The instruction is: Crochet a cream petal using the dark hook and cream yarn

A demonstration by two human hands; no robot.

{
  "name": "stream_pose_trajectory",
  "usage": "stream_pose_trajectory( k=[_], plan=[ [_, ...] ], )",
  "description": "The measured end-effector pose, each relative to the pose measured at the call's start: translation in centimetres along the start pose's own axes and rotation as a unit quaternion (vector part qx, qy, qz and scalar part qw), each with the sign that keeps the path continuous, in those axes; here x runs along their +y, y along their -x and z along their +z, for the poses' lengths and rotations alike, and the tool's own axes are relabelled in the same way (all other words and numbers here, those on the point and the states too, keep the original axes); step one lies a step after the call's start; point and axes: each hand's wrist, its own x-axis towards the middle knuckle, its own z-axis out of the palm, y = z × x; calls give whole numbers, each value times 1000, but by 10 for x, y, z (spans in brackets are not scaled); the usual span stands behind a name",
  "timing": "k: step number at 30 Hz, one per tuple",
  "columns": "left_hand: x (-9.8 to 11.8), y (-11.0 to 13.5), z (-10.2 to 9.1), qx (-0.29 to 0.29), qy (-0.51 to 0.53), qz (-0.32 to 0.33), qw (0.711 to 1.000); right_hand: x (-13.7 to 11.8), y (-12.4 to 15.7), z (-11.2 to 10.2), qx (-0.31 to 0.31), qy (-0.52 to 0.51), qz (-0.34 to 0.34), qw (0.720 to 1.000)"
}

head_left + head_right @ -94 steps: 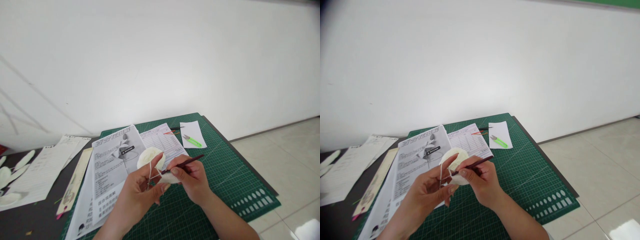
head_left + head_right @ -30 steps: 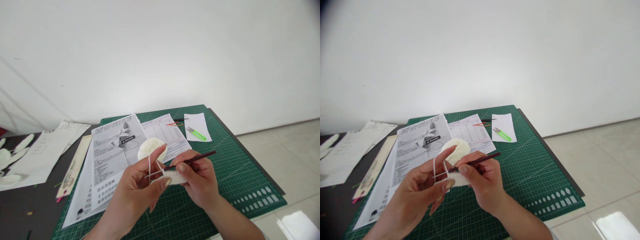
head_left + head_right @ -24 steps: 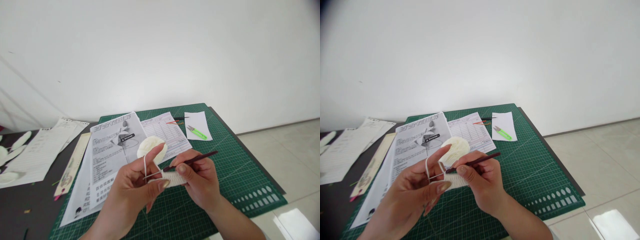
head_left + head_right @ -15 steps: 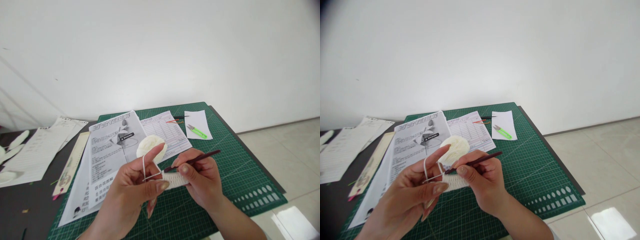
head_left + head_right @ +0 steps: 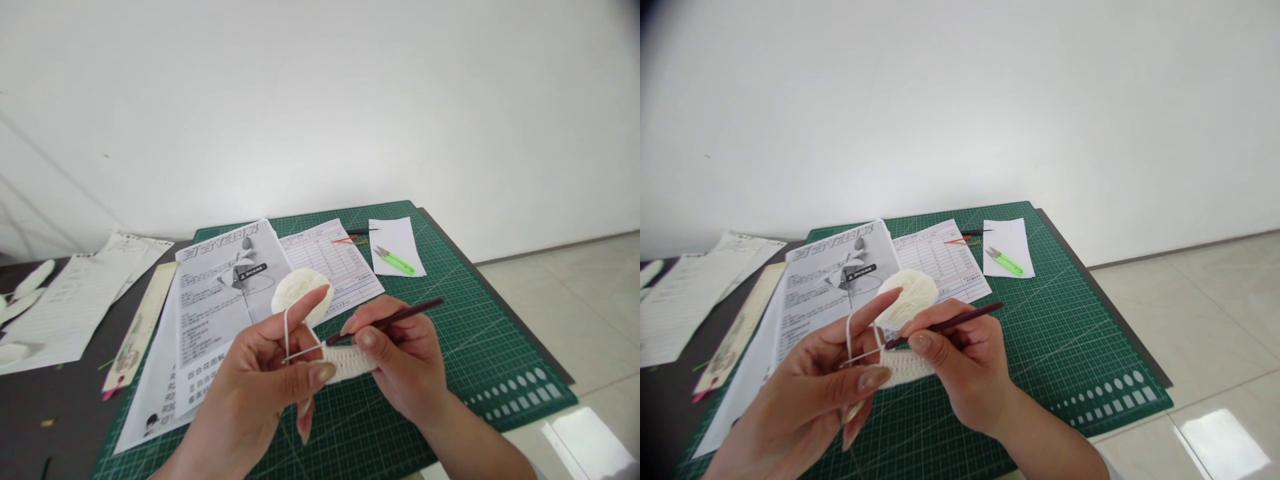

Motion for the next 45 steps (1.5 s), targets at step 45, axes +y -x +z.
stream_pose_trajectory(
  k=[45],
  plan=[
    [1, 7, 8, 56, -71, 20, 996, 1, 0, -2, -12, 21, -18, 1000]
  ],
)
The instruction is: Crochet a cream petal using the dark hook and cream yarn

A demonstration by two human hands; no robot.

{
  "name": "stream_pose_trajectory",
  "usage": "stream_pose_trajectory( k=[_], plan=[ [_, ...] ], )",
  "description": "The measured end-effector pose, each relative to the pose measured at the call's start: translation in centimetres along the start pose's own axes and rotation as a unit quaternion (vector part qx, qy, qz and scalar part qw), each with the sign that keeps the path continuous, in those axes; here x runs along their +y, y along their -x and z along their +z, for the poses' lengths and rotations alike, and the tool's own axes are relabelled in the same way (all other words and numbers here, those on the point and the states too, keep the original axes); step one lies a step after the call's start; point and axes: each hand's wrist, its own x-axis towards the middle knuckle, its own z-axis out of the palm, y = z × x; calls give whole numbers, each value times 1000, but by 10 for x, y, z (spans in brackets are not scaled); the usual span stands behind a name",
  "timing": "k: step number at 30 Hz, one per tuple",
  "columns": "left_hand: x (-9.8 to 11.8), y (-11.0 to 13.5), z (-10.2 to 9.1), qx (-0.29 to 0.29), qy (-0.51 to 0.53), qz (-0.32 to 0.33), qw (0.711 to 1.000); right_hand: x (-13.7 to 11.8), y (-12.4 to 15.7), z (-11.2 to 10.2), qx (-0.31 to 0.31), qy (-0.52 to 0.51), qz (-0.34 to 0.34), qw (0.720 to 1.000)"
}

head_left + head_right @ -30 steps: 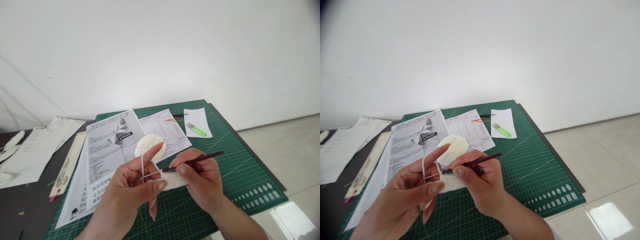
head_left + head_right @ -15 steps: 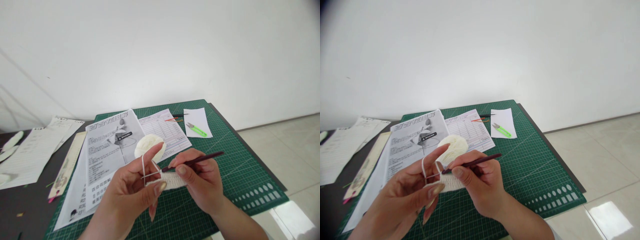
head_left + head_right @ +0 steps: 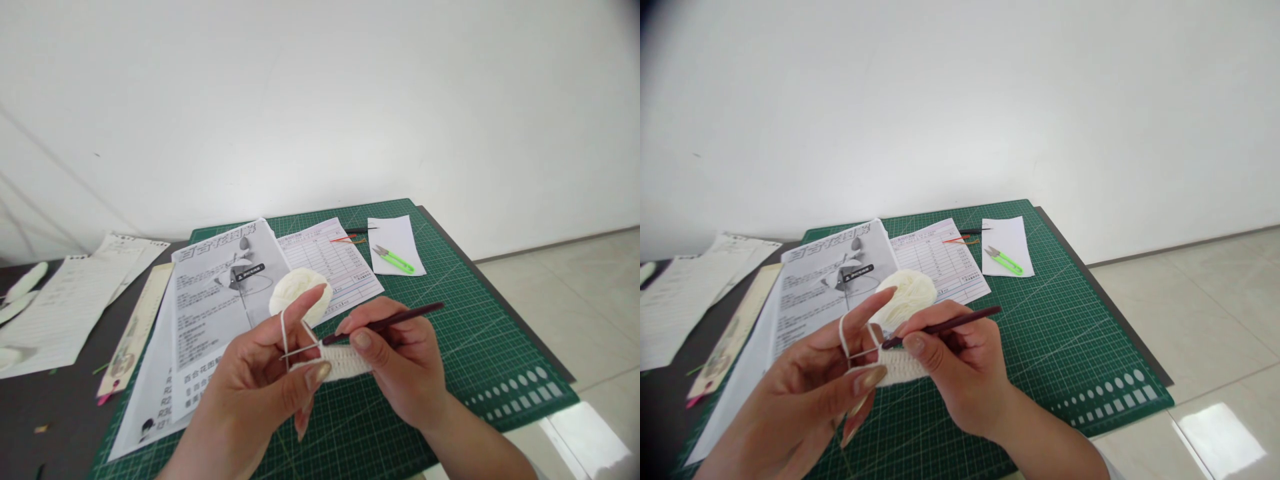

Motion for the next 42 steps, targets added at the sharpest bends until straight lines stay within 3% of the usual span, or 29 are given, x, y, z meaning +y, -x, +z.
stream_pose_trajectory(
  k=[20, 28, 36, 42],
  plan=[
    [-2, 0, 0, 27, 8, 5, 1000, -4, -1, 2, -5, 39, -24, 999],
    [-2, 1, 0, 26, 7, -1, 1000, -3, 1, 1, -8, 21, -4, 1000],
    [-1, 0, -1, 26, -7, 1, 1000, -4, 4, -2, -36, -39, 61, 997],
    [-1, -1, -4, 28, -43, 31, 998, -4, -2, 0, -28, -27, 66, 997]
  ],
)
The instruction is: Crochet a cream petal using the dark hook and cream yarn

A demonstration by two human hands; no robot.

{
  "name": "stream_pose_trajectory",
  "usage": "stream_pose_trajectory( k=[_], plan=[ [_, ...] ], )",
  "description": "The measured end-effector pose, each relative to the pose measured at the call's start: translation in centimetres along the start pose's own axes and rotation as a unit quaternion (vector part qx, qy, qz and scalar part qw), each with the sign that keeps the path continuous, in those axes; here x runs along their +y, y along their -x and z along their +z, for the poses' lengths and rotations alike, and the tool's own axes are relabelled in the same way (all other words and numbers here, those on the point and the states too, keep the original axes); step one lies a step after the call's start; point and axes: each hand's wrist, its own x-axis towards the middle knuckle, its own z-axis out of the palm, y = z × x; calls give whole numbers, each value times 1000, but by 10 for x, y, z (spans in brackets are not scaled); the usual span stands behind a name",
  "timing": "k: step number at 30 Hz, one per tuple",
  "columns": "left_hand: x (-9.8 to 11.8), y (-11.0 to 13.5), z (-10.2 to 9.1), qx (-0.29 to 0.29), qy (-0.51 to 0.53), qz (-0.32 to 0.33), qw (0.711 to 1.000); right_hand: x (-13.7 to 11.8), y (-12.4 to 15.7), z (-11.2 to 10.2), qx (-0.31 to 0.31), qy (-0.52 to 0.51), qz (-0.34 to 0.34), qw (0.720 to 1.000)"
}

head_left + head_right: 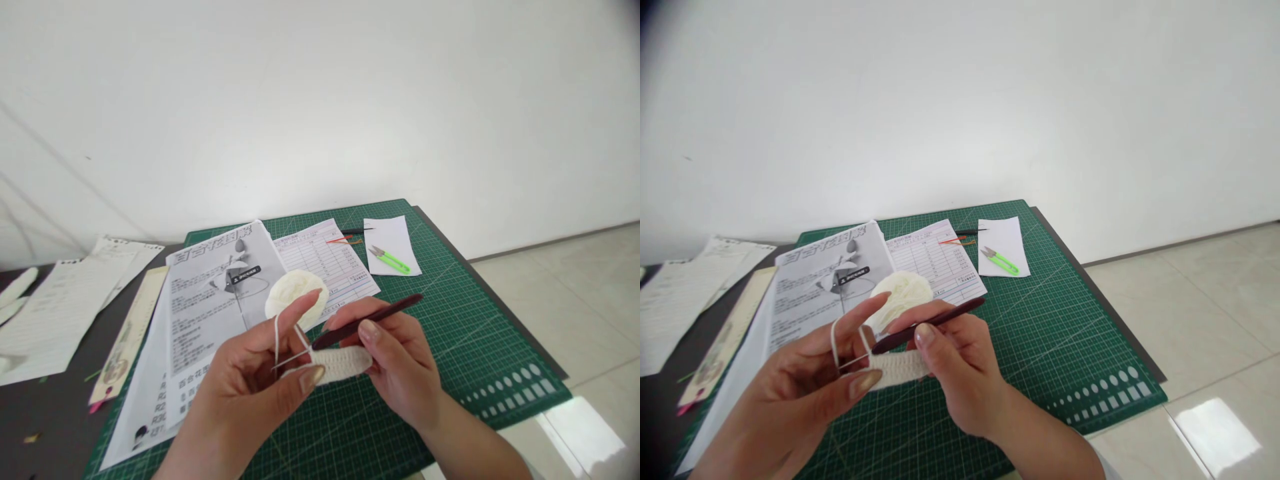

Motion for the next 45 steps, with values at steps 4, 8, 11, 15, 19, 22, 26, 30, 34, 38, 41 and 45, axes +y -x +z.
stream_pose_trajectory(
  k=[4, 8, 11, 15, 19, 22, 26, 30, 34, 38, 41, 45],
  plan=[
    [0, 0, 1, 2, -22, 21, 1000, 0, 1, -2, 8, 54, -17, 998],
    [-1, -2, 2, 20, -40, 49, 998, 0, 2, -3, -8, 50, 2, 999],
    [-1, -4, 1, 29, -41, 60, 997, -1, 0, -1, -23, 13, 29, 999],
    [1, -5, -1, 42, -52, 58, 996, -3, -4, 1, -38, -10, 40, 998],
    [1, -5, -1, 60, -41, 39, 997, -3, -3, -2, -39, -20, 47, 998],
    [1, -6, -1, 71, -47, 52, 995, -2, -2, -5, -41, -34, 56, 997],
    [-1, -7, -3, 73, -56, 88, 992, -4, -1, -6, -55, -35, 40, 997],
    [-4, -8, -8, 75, -65, 87, 991, -9, -1, -2, -44, -25, 41, 998],
    [-5, -9, -11, 72, -67, 87, 991, -10, 1, -1, -36, -22, 41, 998],
    [-5, -9, -11, 65, -75, 91, 991, -7, 1, -2, -40, -16, 34, 998],
    [-5, -9, -10, 58, -78, 91, 991, -5, 0, -1, -40, -8, 34, 999],
    [-5, -7, -10, 56, -75, 86, 992, -5, 0, 0, -39, -15, 35, 999]
  ],
)
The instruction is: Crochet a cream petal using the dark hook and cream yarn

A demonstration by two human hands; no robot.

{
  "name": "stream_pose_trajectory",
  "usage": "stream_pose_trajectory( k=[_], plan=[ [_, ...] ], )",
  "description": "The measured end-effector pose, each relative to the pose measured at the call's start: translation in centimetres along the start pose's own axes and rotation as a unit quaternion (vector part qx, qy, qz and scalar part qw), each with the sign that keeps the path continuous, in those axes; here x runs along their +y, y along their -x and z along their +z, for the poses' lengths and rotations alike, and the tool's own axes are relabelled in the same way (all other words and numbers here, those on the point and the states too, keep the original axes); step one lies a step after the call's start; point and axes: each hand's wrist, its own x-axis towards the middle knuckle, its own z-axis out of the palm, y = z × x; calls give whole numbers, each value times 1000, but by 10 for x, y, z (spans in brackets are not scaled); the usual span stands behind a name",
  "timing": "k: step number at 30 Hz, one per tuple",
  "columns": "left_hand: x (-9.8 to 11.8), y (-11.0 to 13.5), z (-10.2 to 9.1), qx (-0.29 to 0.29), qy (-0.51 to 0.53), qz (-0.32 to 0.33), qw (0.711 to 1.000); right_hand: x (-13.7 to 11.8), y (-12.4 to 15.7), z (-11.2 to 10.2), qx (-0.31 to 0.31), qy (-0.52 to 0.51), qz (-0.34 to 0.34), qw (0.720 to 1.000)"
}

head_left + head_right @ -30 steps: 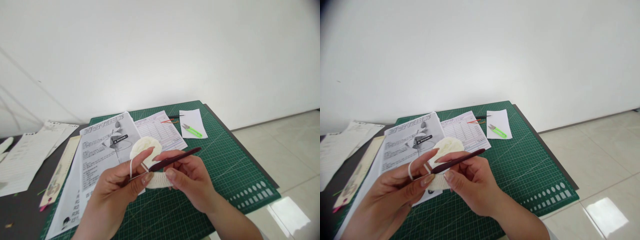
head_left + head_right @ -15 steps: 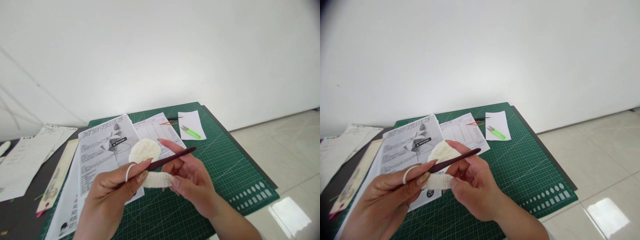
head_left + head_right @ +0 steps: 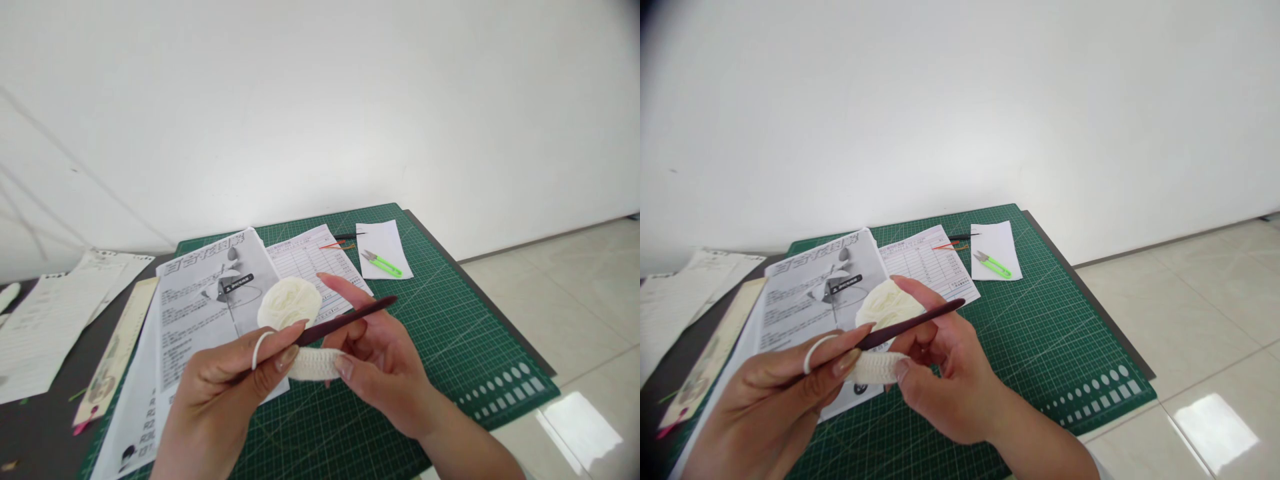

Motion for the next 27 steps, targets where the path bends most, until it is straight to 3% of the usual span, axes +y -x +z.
stream_pose_trajectory(
  k=[27],
  plan=[
    [-4, 2, 0, -44, -20, 56, 997, 2, 0, -1, -5, 5, 15, 1000]
  ],
)
